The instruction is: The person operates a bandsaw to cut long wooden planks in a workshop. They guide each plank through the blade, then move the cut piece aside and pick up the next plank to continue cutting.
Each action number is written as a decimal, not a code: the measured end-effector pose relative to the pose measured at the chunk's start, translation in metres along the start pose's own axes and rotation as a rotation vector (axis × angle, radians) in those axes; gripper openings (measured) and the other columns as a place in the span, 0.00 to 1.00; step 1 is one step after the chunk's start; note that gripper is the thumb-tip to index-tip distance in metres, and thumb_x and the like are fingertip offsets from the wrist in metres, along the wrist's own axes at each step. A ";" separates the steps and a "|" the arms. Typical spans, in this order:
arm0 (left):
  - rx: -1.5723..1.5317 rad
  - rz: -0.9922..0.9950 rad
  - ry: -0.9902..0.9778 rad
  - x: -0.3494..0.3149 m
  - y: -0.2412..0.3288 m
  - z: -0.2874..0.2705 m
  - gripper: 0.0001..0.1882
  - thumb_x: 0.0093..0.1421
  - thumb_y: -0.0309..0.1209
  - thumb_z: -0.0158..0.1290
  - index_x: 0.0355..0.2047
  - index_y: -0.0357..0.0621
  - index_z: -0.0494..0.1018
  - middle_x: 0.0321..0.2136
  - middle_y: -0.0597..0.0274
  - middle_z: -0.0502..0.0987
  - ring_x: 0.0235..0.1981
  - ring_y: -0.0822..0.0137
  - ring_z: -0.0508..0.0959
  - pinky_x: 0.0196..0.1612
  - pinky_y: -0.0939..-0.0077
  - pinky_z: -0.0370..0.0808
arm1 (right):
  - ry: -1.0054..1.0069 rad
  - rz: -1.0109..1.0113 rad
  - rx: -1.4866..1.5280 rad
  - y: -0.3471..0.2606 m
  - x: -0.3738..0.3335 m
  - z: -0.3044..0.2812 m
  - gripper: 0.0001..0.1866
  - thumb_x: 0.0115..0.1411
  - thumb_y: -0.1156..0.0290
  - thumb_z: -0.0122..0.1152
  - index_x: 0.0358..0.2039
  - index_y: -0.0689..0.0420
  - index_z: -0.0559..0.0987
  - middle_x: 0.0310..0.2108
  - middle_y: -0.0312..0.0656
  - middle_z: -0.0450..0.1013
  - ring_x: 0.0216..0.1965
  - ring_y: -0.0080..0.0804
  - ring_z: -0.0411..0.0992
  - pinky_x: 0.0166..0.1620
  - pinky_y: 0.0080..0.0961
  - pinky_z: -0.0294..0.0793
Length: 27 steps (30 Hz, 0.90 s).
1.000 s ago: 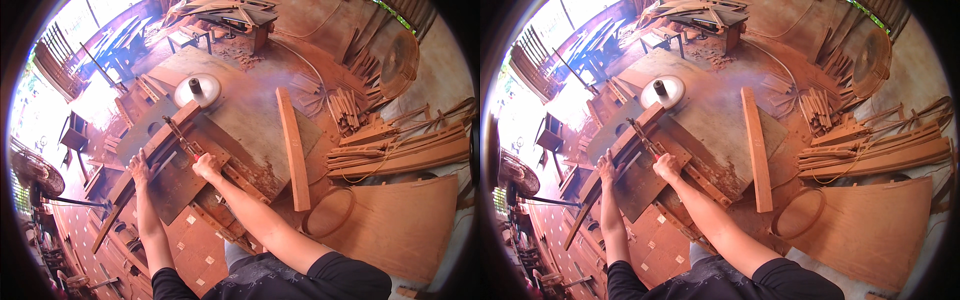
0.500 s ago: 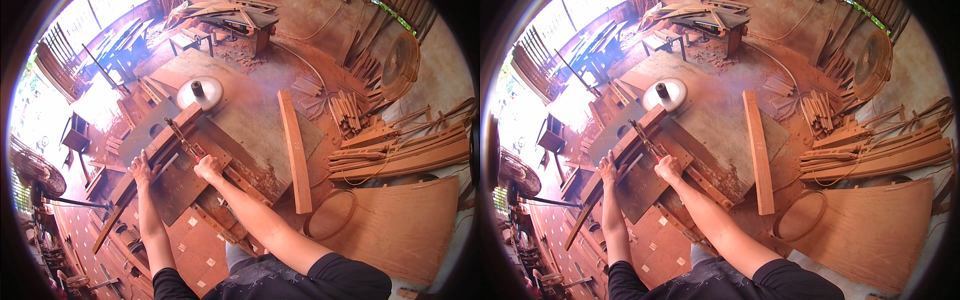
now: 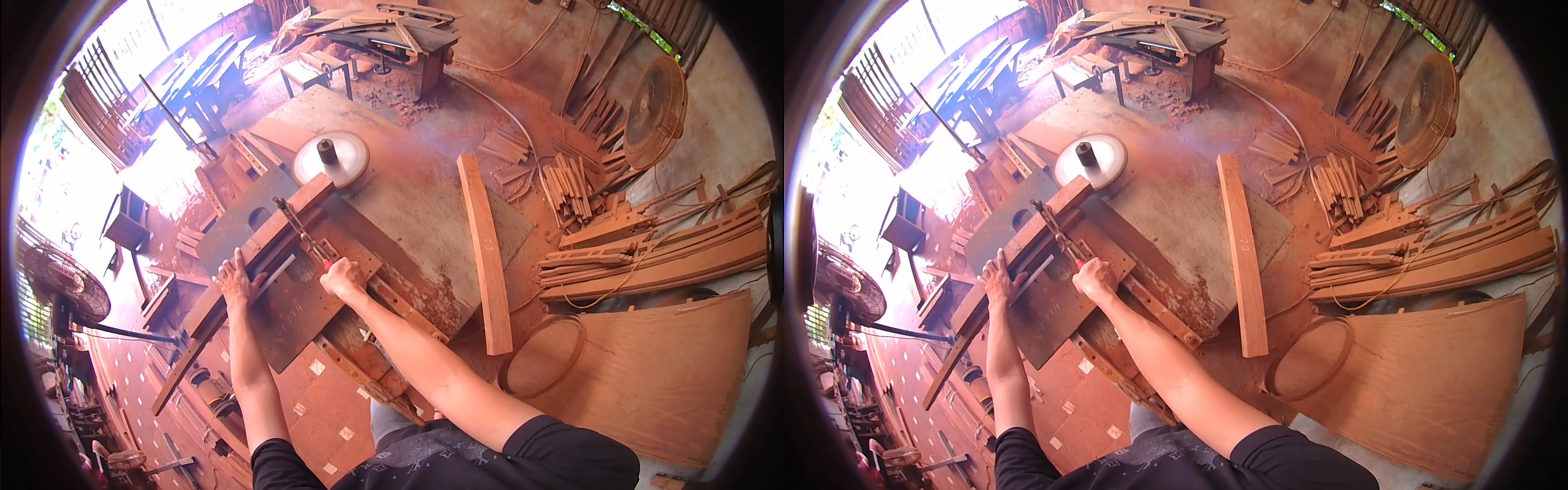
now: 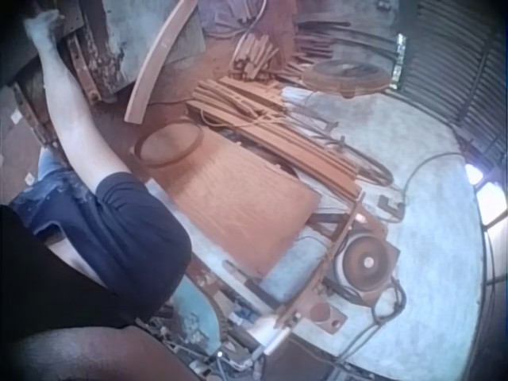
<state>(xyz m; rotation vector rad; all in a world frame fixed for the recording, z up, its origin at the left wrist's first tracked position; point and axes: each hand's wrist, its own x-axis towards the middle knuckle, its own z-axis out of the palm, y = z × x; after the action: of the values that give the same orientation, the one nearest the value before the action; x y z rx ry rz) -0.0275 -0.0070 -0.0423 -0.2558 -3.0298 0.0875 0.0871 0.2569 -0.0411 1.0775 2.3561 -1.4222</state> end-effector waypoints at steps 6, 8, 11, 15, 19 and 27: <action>0.000 0.017 0.023 -0.005 -0.004 0.005 0.60 0.53 0.61 0.68 0.78 0.57 0.49 0.65 0.43 0.61 0.67 0.41 0.63 0.68 0.32 0.57 | -0.080 -0.114 -0.009 -0.013 -0.036 -0.045 0.19 0.57 0.63 0.67 0.34 0.72 0.82 0.40 0.70 0.80 0.48 0.56 0.83 0.50 0.42 0.84; -0.017 0.040 0.062 -0.001 0.001 0.006 0.60 0.52 0.61 0.69 0.77 0.56 0.50 0.63 0.44 0.63 0.66 0.41 0.64 0.68 0.32 0.57 | -0.004 -0.090 -0.085 -0.003 -0.027 -0.036 0.19 0.58 0.59 0.65 0.35 0.65 0.86 0.41 0.66 0.82 0.49 0.57 0.83 0.51 0.45 0.83; -0.031 0.028 0.040 -0.001 0.003 -0.003 0.63 0.48 0.62 0.70 0.77 0.57 0.51 0.63 0.46 0.63 0.66 0.43 0.64 0.68 0.30 0.57 | -0.003 -0.063 -0.117 -0.008 -0.026 -0.036 0.20 0.55 0.61 0.66 0.41 0.65 0.86 0.46 0.64 0.82 0.52 0.58 0.81 0.56 0.45 0.81; -0.010 -0.017 -0.013 0.000 0.001 -0.011 0.62 0.49 0.67 0.67 0.77 0.58 0.51 0.67 0.44 0.62 0.70 0.42 0.61 0.71 0.29 0.54 | -0.007 -0.044 -0.122 -0.018 -0.036 -0.039 0.22 0.57 0.58 0.66 0.42 0.64 0.87 0.49 0.64 0.81 0.54 0.57 0.80 0.58 0.45 0.80; -0.045 -0.017 0.010 -0.004 0.003 -0.013 0.61 0.49 0.67 0.67 0.77 0.57 0.53 0.67 0.43 0.62 0.71 0.41 0.60 0.72 0.27 0.52 | 0.013 -0.051 -0.182 -0.016 -0.034 -0.036 0.24 0.63 0.52 0.65 0.44 0.63 0.87 0.49 0.63 0.81 0.54 0.57 0.80 0.57 0.46 0.80; -0.109 -0.036 -0.013 -0.021 0.007 -0.018 0.60 0.50 0.67 0.66 0.77 0.58 0.54 0.68 0.43 0.61 0.72 0.40 0.59 0.73 0.27 0.48 | 0.012 -0.051 -0.207 0.000 -0.044 -0.044 0.24 0.57 0.58 0.66 0.47 0.63 0.86 0.51 0.62 0.80 0.57 0.56 0.79 0.61 0.43 0.78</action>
<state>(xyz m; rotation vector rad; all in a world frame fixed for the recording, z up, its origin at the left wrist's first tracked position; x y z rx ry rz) -0.0043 -0.0030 -0.0270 -0.2104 -3.0547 -0.0798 0.1275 0.2713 0.0039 0.9796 2.4899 -1.1572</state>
